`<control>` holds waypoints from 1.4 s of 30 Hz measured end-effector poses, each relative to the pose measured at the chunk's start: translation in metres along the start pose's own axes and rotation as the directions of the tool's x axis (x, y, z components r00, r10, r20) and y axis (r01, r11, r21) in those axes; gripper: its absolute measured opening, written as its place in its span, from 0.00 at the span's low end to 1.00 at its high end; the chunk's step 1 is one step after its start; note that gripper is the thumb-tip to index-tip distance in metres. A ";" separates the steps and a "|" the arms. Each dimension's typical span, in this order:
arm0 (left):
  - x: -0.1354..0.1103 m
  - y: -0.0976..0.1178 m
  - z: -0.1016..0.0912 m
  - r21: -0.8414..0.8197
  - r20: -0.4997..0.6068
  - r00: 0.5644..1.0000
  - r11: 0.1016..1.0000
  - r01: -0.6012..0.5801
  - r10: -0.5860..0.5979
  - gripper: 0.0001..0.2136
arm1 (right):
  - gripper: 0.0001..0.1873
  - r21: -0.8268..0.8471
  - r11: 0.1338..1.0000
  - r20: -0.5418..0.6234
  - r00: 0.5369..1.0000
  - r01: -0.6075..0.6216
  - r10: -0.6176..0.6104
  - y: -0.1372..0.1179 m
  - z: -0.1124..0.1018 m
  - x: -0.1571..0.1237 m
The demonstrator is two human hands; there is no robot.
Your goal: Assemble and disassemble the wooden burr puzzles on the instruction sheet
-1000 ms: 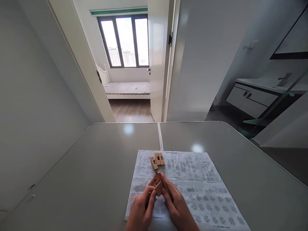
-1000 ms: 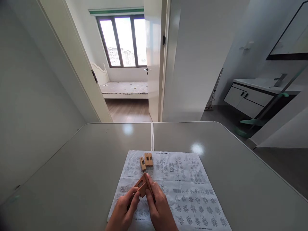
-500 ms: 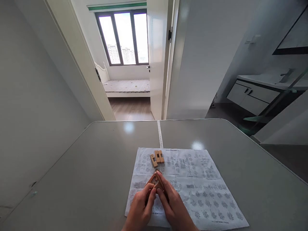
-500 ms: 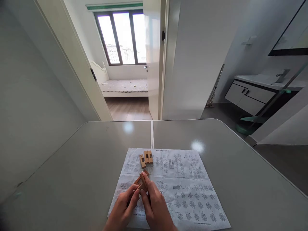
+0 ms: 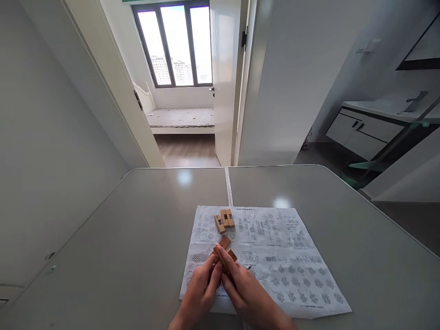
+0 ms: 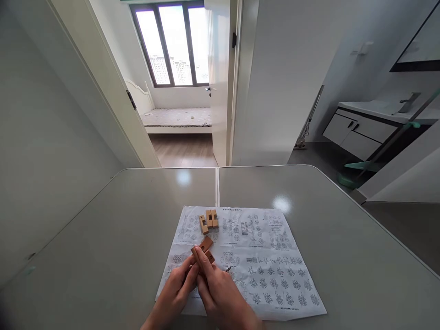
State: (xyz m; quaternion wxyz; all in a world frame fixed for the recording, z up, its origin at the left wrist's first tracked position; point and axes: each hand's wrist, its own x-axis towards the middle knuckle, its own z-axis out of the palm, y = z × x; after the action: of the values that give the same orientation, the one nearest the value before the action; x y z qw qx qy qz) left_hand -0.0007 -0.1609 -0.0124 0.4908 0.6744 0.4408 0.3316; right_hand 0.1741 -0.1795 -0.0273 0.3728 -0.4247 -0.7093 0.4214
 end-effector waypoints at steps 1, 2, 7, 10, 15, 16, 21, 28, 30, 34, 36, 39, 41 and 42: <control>0.000 0.000 0.000 -0.006 0.001 1.000 1.000 0.004 -0.004 0.18 | 0.38 -0.001 1.000 0.008 1.000 -0.009 0.009 -0.001 0.000 0.000; 0.000 0.001 0.000 -0.014 0.002 1.000 1.000 0.008 -0.008 0.18 | 0.38 0.000 1.000 0.014 1.000 -0.014 0.014 -0.002 -0.001 0.001; 0.000 0.002 0.003 -0.152 0.004 0.998 0.987 0.059 -0.059 0.20 | 0.35 0.037 0.999 0.020 0.999 0.031 -0.032 -0.004 -0.012 0.002; 0.000 0.001 0.005 -0.253 0.011 0.995 0.962 0.098 -0.098 0.23 | 0.34 0.042 0.998 0.027 0.998 0.054 -0.055 -0.006 -0.019 0.001; 0.001 -0.001 0.004 -0.446 -0.056 0.974 0.878 0.172 -0.220 0.25 | 0.31 -0.063 0.998 -0.009 1.000 0.029 -0.030 -0.005 -0.025 -0.001; 0.001 -0.002 0.003 -0.493 -0.105 0.958 0.851 0.183 -0.267 0.26 | 0.31 -0.083 0.997 -0.049 0.999 0.003 -0.007 -0.004 -0.025 0.000; 0.002 0.000 -0.003 -0.599 -0.288 0.846 0.774 0.206 -0.449 0.29 | 0.24 -0.200 0.977 -0.294 0.955 -0.080 0.018 0.006 -0.020 0.011; 0.004 -0.003 -0.004 -0.468 -0.392 0.862 0.876 0.113 -0.321 0.27 | 0.37 -0.400 0.910 -0.320 0.947 -0.111 -0.025 0.009 0.009 0.029; 0.004 -0.003 -0.004 -0.422 -0.414 0.865 0.902 0.093 -0.283 0.26 | 0.39 -0.443 0.888 -0.330 0.943 -0.125 -0.033 0.009 0.018 0.032; 0.004 -0.001 -0.006 -0.389 -0.422 0.867 0.917 0.090 -0.264 0.25 | 0.45 -0.511 0.846 -0.356 0.933 -0.152 -0.047 0.008 0.028 0.037; 0.004 0.000 -0.007 -0.391 -0.407 0.875 0.916 0.094 -0.263 0.26 | 0.43 -0.500 0.853 -0.364 0.930 -0.148 -0.052 0.007 0.027 0.037; 0.003 -0.002 -0.008 -0.425 -0.370 0.886 0.899 0.108 -0.281 0.27 | 0.43 -0.439 0.895 -0.355 0.930 -0.080 -0.091 0.001 0.016 0.034; 0.002 -0.005 -0.008 -0.488 -0.333 0.891 0.865 0.118 -0.310 0.28 | 0.45 -0.413 0.911 -0.340 0.928 -0.004 -0.150 -0.006 0.003 0.030; 0.002 -0.005 -0.009 -0.529 -0.308 0.892 0.839 0.128 -0.330 0.28 | 0.45 -0.408 0.912 -0.335 0.923 0.038 -0.188 -0.010 -0.003 0.028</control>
State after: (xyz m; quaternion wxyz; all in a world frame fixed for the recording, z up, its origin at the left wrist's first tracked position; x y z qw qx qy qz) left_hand -0.0092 -0.1551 -0.0149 0.5868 0.3879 0.5079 0.4973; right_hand 0.1642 -0.1559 -0.0124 0.4299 -0.5196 -0.7208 0.1605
